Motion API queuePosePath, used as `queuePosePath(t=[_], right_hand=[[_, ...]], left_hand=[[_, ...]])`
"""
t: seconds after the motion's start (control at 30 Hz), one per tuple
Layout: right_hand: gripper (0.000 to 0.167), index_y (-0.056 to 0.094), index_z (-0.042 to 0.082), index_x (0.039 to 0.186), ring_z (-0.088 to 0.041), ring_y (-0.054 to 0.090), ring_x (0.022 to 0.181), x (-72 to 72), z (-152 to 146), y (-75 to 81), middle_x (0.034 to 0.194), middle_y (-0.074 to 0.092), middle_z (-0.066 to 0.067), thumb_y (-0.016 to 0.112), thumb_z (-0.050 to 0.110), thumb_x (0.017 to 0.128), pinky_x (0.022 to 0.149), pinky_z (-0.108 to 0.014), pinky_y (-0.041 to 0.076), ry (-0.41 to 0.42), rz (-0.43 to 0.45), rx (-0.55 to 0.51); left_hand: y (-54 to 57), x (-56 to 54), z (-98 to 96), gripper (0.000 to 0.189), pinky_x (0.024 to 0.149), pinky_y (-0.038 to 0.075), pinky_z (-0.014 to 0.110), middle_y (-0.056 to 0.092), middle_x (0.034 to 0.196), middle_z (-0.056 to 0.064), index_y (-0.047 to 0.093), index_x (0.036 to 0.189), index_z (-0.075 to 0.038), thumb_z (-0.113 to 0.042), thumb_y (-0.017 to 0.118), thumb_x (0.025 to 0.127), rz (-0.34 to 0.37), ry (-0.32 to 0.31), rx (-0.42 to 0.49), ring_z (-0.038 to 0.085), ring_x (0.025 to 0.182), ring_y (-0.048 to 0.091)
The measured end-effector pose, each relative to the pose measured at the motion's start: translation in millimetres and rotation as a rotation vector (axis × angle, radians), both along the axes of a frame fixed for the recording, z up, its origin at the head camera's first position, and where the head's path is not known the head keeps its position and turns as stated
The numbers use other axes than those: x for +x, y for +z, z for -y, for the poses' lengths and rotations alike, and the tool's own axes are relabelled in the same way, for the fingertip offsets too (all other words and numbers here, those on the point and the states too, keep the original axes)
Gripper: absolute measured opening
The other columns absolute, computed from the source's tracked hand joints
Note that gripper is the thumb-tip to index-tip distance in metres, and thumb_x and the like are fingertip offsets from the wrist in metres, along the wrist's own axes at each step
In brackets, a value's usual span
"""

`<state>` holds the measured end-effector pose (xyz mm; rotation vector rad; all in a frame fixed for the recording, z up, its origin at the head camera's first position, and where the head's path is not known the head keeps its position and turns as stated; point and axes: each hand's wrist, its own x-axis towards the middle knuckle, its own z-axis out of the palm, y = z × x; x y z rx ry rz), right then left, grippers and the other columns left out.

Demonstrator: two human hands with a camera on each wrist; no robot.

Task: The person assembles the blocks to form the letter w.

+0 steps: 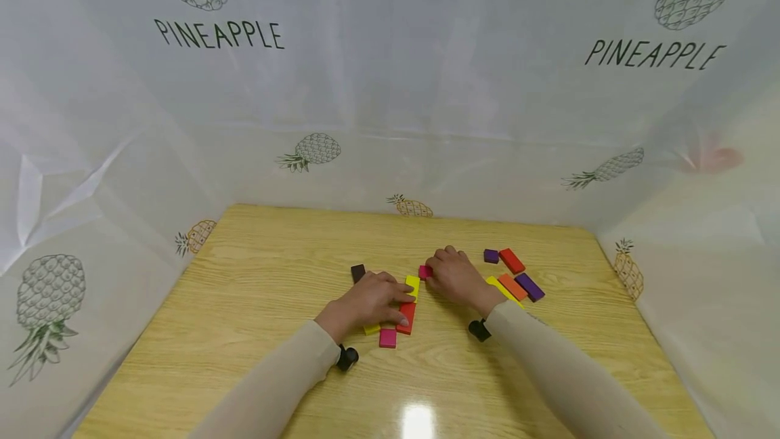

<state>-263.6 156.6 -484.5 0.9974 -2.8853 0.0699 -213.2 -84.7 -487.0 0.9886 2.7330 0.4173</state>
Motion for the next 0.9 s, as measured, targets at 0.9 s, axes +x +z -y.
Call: queuePosePath(t=[0.9], right_hand=[[0.027, 0.074, 0.008, 0.119, -0.03, 0.057, 0.103, -0.6, -0.8, 0.8, 0.114, 0.069, -0.009, 0.071, 0.029, 0.102, 0.094, -0.052, 0.051, -0.001, 0.036, -0.004]], left_hand=[[0.6, 0.5, -0.4, 0.055, 0.116, 0.039, 0.045, 0.057, 0.154, -0.016, 0.066, 0.146, -0.031, -0.053, 0.073, 0.096, 0.0, 0.001, 0.008, 0.016, 0.137, 0.051]])
